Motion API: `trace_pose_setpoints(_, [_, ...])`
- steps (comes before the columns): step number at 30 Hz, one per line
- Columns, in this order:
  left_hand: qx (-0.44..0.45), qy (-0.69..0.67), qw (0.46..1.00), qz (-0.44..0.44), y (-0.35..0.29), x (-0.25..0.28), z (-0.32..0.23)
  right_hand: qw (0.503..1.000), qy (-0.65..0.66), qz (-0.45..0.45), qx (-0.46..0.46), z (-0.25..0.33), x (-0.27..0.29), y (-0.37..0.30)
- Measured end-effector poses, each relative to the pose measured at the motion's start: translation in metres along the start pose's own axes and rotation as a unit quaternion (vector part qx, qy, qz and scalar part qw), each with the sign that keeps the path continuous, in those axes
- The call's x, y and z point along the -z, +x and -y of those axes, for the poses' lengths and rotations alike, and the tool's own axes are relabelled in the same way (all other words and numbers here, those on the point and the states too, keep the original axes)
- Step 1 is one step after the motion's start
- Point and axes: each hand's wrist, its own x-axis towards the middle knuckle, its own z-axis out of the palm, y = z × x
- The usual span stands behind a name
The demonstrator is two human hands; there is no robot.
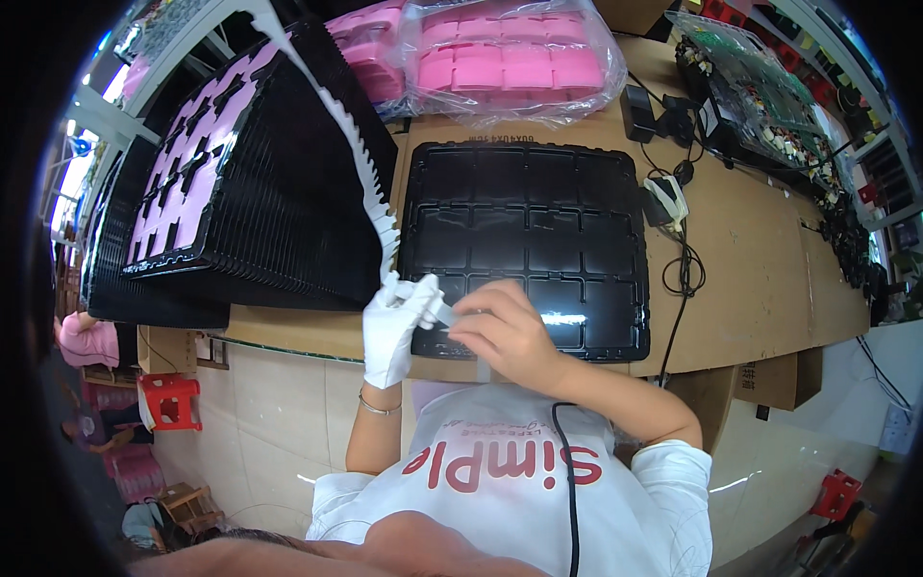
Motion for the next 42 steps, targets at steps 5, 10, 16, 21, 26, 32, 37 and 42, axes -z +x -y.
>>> trace_pose_setpoints(5, [-0.009,-0.017,0.999,-0.048,0.018,0.015,0.003,0.975,0.126,0.073,-0.169,-0.087,0.000,0.080])
trace_pose_setpoints(10, [0.023,-0.025,0.999,-0.022,0.020,0.014,0.004,0.964,0.023,0.157,-0.215,-0.201,-0.045,0.146])
trace_pose_setpoints(16, [0.027,-0.002,1.000,-0.009,0.021,0.016,0.007,0.940,-0.210,0.228,-0.142,-0.214,-0.064,0.162])
trace_pose_setpoints(21, [0.043,0.024,0.999,0.004,0.021,0.015,0.000,0.938,-0.219,0.234,-0.135,-0.221,-0.066,0.163])
trace_pose_setpoints(26, [0.051,0.012,0.999,0.007,0.023,0.017,0.004,0.937,-0.212,0.229,-0.157,-0.214,-0.063,0.165])
trace_pose_setpoints(32, [0.059,0.007,0.998,0.021,0.023,0.019,0.004,0.933,-0.230,0.217,-0.173,-0.214,-0.067,0.167])
trace_pose_setpoints(37, [0.047,-0.009,0.999,0.007,0.022,0.014,0.000,0.926,-0.255,0.229,-0.160,-0.215,-0.068,0.166])
trace_pose_setpoints(42, [0.043,-0.001,0.999,-0.006,0.021,0.014,0.003,0.928,-0.071,0.302,-0.206,-0.198,-0.056,0.164])
